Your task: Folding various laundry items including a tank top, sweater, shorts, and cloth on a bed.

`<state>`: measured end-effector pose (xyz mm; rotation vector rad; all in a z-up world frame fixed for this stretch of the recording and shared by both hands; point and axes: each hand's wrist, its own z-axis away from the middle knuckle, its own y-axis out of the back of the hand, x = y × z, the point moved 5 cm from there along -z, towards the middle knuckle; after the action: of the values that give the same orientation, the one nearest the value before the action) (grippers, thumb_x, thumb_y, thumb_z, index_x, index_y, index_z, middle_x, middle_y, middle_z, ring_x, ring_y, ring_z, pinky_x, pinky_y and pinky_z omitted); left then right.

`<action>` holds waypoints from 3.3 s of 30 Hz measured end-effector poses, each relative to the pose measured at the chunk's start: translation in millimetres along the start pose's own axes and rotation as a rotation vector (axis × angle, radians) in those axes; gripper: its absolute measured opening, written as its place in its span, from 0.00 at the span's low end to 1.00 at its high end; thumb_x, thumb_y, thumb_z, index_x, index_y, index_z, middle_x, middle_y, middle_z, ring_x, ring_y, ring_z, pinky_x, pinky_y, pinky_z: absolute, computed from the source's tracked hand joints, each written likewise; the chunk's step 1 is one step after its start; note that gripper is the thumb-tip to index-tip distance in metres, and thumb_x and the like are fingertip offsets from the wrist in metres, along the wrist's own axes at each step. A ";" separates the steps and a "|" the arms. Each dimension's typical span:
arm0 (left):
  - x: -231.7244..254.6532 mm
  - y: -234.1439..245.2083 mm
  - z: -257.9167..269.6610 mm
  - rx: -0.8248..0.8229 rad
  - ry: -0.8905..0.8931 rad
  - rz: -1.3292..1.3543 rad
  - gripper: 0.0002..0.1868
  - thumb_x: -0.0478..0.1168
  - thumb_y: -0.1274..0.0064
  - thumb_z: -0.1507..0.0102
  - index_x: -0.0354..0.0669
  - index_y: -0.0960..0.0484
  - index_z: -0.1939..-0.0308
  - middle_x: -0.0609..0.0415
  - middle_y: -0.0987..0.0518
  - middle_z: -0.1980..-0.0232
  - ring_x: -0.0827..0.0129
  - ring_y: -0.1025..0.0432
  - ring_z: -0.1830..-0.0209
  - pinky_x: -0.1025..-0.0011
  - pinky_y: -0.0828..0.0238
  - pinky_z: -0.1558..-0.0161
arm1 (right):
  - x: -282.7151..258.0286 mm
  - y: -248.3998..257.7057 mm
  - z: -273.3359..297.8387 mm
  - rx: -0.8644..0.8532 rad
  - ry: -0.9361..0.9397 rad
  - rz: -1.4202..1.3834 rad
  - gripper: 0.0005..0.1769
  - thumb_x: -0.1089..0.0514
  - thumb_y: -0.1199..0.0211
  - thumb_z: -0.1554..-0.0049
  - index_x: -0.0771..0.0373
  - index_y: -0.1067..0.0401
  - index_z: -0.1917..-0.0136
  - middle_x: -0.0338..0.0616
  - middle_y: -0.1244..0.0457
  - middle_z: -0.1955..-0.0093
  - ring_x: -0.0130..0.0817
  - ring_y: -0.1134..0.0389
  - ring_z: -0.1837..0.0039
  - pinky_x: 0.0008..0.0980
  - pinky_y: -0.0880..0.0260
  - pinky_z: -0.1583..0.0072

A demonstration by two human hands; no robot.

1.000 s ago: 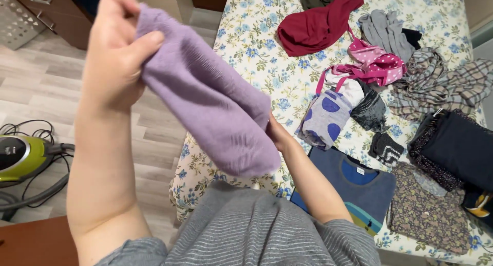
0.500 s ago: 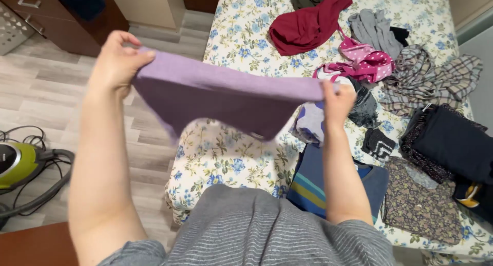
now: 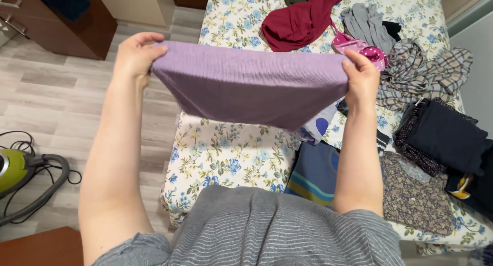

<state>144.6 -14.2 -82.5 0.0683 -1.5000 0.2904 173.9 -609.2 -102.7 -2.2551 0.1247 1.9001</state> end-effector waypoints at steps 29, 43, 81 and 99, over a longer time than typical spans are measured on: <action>-273.9 47.6 137.3 0.024 -0.143 -0.884 0.16 0.30 0.41 0.46 0.51 0.09 0.57 0.48 0.15 0.59 0.57 0.21 0.60 0.65 0.24 0.55 | 257.8 42.8 192.9 -0.162 -0.093 0.834 0.19 0.68 0.32 0.54 0.59 0.18 0.48 0.45 0.27 0.48 0.36 0.27 0.45 0.32 0.29 0.41; -494.3 126.1 188.8 -0.133 0.864 -0.670 0.34 0.38 0.32 0.48 0.38 0.24 0.38 0.51 0.16 0.50 0.64 0.21 0.53 0.66 0.24 0.53 | 400.1 71.3 258.7 -0.377 -0.649 0.971 0.25 0.50 0.23 0.51 0.66 0.27 0.47 0.47 0.29 0.52 0.36 0.28 0.51 0.35 0.27 0.47; -455.0 28.8 -143.0 -0.128 0.404 -0.647 0.19 0.43 0.28 0.48 0.41 0.15 0.56 0.53 0.16 0.59 0.66 0.23 0.60 0.68 0.26 0.57 | 458.0 -71.1 -28.6 -0.300 -0.855 0.479 0.20 0.56 0.21 0.54 0.57 0.24 0.50 0.40 0.33 0.54 0.33 0.34 0.52 0.31 0.33 0.48; -345.7 -10.9 34.6 -0.679 -0.599 -1.505 0.11 0.38 0.50 0.43 0.52 0.21 0.57 0.59 0.25 0.55 0.63 0.32 0.47 0.64 0.34 0.43 | 297.0 -70.7 133.5 -0.727 0.186 1.053 0.14 0.72 0.38 0.59 0.59 0.30 0.60 0.46 0.38 0.59 0.50 0.36 0.50 0.45 0.35 0.49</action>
<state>98.6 -83.5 -420.0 0.7343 -1.6401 -1.5382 109.9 -496.4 -409.7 -3.2603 0.9562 2.4490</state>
